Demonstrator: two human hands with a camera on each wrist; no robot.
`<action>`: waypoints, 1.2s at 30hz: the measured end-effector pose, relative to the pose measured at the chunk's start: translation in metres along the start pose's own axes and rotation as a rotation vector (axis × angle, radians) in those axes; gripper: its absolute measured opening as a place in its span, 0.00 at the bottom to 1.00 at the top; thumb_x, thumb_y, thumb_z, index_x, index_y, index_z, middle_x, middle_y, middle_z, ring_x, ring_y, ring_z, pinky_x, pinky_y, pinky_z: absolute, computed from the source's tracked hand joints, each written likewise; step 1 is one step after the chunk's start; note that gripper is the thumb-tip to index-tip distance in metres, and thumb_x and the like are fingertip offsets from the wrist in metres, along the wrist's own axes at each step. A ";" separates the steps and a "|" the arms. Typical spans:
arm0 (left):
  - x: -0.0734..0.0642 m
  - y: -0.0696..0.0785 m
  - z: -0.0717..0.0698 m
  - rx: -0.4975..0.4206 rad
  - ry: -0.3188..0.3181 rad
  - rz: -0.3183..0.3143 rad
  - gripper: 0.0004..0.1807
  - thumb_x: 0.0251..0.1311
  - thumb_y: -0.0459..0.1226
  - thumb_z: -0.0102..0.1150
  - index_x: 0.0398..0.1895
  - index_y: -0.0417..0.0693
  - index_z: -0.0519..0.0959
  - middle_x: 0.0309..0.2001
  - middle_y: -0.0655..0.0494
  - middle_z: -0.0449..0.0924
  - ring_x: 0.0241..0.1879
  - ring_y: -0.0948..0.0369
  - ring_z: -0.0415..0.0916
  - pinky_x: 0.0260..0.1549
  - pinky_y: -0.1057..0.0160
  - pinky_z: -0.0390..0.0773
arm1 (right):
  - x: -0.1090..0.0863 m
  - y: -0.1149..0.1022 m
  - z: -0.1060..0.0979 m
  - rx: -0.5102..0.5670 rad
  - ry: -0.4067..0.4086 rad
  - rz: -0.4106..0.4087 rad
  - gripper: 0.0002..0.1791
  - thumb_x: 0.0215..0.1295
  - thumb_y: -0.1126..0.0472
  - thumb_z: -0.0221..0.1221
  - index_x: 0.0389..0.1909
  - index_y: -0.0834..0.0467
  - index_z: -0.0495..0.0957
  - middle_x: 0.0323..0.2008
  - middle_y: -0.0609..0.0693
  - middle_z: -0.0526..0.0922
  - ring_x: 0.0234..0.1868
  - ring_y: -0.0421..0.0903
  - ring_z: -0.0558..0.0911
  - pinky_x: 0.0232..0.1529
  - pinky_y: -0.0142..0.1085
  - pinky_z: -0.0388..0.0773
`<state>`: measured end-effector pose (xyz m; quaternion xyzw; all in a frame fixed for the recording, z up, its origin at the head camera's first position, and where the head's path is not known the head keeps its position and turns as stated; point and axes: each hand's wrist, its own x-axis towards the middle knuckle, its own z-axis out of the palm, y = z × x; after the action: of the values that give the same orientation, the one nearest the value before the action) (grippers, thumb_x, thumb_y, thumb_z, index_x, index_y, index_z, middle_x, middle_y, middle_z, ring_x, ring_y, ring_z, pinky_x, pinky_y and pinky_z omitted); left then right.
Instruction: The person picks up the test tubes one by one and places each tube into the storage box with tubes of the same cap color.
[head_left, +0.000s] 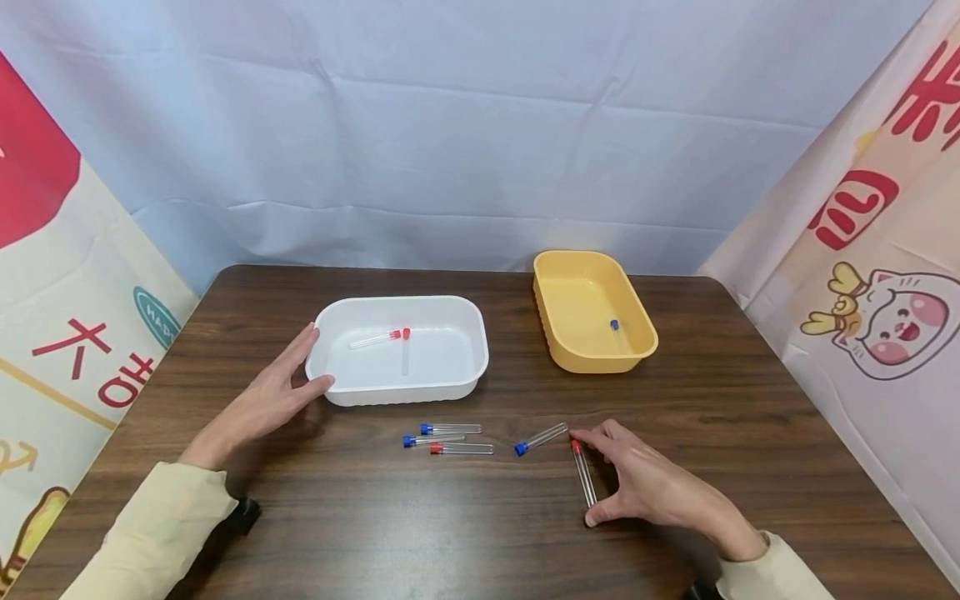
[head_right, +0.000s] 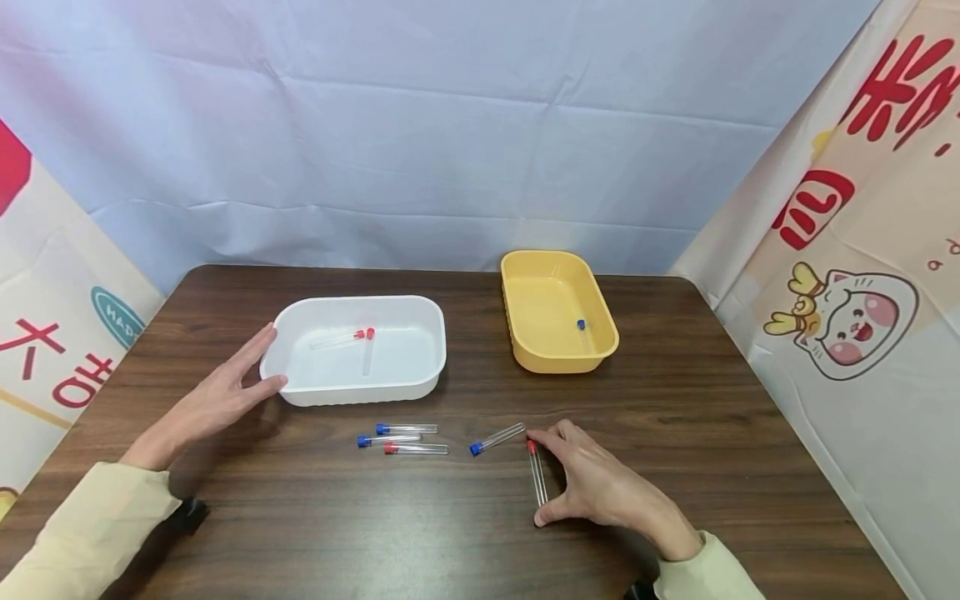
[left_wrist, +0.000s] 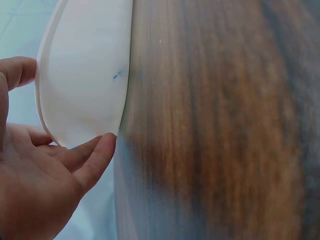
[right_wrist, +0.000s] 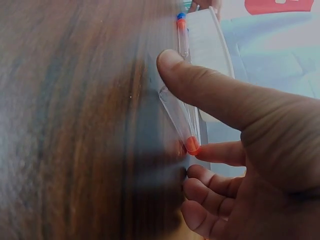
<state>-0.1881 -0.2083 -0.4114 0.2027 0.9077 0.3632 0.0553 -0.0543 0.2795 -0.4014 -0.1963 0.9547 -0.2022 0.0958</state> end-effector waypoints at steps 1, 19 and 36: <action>0.000 0.000 0.000 0.000 0.000 0.000 0.46 0.62 0.57 0.51 0.74 0.53 0.38 0.74 0.59 0.32 0.71 0.52 0.35 0.60 0.39 0.49 | 0.000 0.000 0.000 -0.001 -0.001 -0.001 0.54 0.34 0.34 0.70 0.64 0.54 0.66 0.42 0.41 0.67 0.40 0.38 0.69 0.42 0.35 0.70; 0.000 0.001 -0.001 0.007 -0.007 -0.006 0.47 0.62 0.57 0.50 0.74 0.52 0.38 0.74 0.57 0.32 0.71 0.51 0.36 0.60 0.38 0.49 | 0.000 -0.001 -0.001 -0.086 0.024 -0.046 0.51 0.35 0.34 0.70 0.60 0.57 0.69 0.43 0.41 0.67 0.40 0.37 0.70 0.43 0.36 0.72; 0.001 -0.001 0.000 0.010 -0.001 0.002 0.46 0.62 0.56 0.51 0.74 0.53 0.38 0.74 0.58 0.32 0.71 0.51 0.36 0.60 0.38 0.49 | -0.001 0.007 0.000 -0.119 0.065 -0.096 0.48 0.33 0.31 0.69 0.56 0.55 0.73 0.40 0.38 0.68 0.37 0.35 0.70 0.39 0.31 0.71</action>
<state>-0.1896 -0.2088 -0.4120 0.2042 0.9092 0.3588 0.0544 -0.0555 0.2859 -0.4042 -0.2407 0.9571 -0.1557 0.0430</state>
